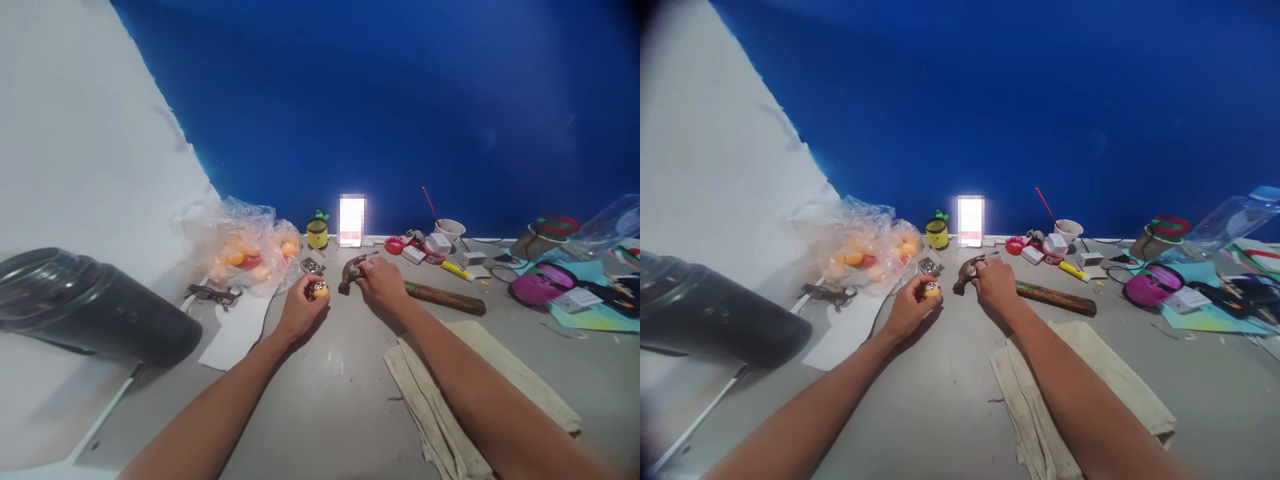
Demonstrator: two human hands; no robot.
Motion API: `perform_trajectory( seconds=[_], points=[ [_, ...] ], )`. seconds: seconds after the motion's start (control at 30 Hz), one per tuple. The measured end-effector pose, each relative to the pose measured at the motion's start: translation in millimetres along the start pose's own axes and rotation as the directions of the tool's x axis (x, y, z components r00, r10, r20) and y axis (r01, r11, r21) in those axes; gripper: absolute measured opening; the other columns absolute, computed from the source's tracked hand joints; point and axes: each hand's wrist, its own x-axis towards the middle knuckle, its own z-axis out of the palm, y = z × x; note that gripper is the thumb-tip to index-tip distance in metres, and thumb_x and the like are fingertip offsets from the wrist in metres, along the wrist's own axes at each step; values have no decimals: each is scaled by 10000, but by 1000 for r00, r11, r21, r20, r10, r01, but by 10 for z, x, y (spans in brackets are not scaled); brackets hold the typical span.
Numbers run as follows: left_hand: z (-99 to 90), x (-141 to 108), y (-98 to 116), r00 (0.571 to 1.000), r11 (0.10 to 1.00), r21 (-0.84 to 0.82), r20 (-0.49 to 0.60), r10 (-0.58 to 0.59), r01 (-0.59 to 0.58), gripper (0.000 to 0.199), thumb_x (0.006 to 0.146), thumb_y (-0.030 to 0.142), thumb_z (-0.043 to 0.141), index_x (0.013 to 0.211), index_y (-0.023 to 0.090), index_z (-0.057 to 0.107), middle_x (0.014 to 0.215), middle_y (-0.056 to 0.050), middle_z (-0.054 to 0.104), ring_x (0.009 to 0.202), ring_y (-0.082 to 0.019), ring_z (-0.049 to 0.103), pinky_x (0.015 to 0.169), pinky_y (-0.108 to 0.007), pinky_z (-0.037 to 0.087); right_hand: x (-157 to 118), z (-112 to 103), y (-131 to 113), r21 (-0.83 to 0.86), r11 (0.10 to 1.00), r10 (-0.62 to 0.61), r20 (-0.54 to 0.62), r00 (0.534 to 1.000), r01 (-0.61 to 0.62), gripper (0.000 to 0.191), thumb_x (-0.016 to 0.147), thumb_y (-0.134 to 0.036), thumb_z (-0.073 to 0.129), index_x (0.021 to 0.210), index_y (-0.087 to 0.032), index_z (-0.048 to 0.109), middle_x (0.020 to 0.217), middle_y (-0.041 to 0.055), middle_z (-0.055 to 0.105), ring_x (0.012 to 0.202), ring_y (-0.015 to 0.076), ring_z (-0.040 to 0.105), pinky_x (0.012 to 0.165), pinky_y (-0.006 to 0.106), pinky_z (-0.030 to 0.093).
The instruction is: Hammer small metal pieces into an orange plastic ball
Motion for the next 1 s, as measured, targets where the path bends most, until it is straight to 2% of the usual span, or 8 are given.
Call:
perform_trajectory(
  seconds=[0.17,0.27,0.37,0.57,0.63,0.7,0.8,1.0],
  points=[
    [-38,30,19,996,986,-147,-33,-78,73,391,644,258,645,1032,218,670,764,30,638,631,-133,552,595,-256,446,14,37,9,106,994,8,-100,995,3,262,965,-338,705,1169,-178,743,1127,136,733,1041,289,626,824,363,409],
    [-71,78,70,983,930,-332,-34,-179,158,213,662,337,674,824,213,613,651,42,569,535,-115,510,512,-241,391,4,25,-21,171,984,-11,-218,976,49,221,990,-302,649,1138,-166,739,1107,132,726,1048,281,602,876,362,396],
    [-130,140,145,969,917,-335,-41,-245,217,306,680,442,753,651,201,567,604,14,572,518,-127,552,487,-245,401,-23,20,-74,184,975,-77,-256,963,127,165,998,-235,608,1078,-170,737,1074,115,726,1040,270,580,891,357,375],
    [-298,431,370,991,955,293,-131,-1,39,142,709,296,749,778,186,807,672,-53,730,615,-196,644,608,-298,478,-39,61,-133,168,960,-176,-261,949,224,124,1008,-196,605,1040,-174,722,1074,111,709,1040,263,562,879,360,363],
    [-302,587,445,996,783,621,-51,76,-28,172,811,277,677,762,191,817,797,-91,791,772,-235,709,690,-298,495,-26,83,-137,168,955,-196,-254,947,242,116,1011,-191,603,1026,-175,717,1070,113,707,1030,262,561,867,361,361],
    [-267,741,494,997,518,853,74,-16,-55,236,880,238,605,852,205,837,976,-100,824,933,-251,735,756,-282,506,-13,105,-139,169,951,-212,-246,946,258,112,1011,-187,602,1013,-176,714,1067,117,706,1023,263,560,857,365,356],
    [-180,922,512,981,379,922,138,-139,-76,165,817,176,661,831,189,825,967,-116,824,947,-273,747,770,-283,511,1,129,-135,169,946,-231,-244,942,275,109,1005,-175,603,1003,-180,712,1070,122,705,1024,268,558,859,374,354],
    [-35,1090,495,955,354,924,223,-194,-144,149,761,166,732,889,164,808,1027,-153,819,978,-301,755,795,-295,531,24,174,-95,193,940,-232,-241,942,281,128,999,-149,594,985,-187,716,1050,116,710,1036,271,565,872,371,365]
  ],
)
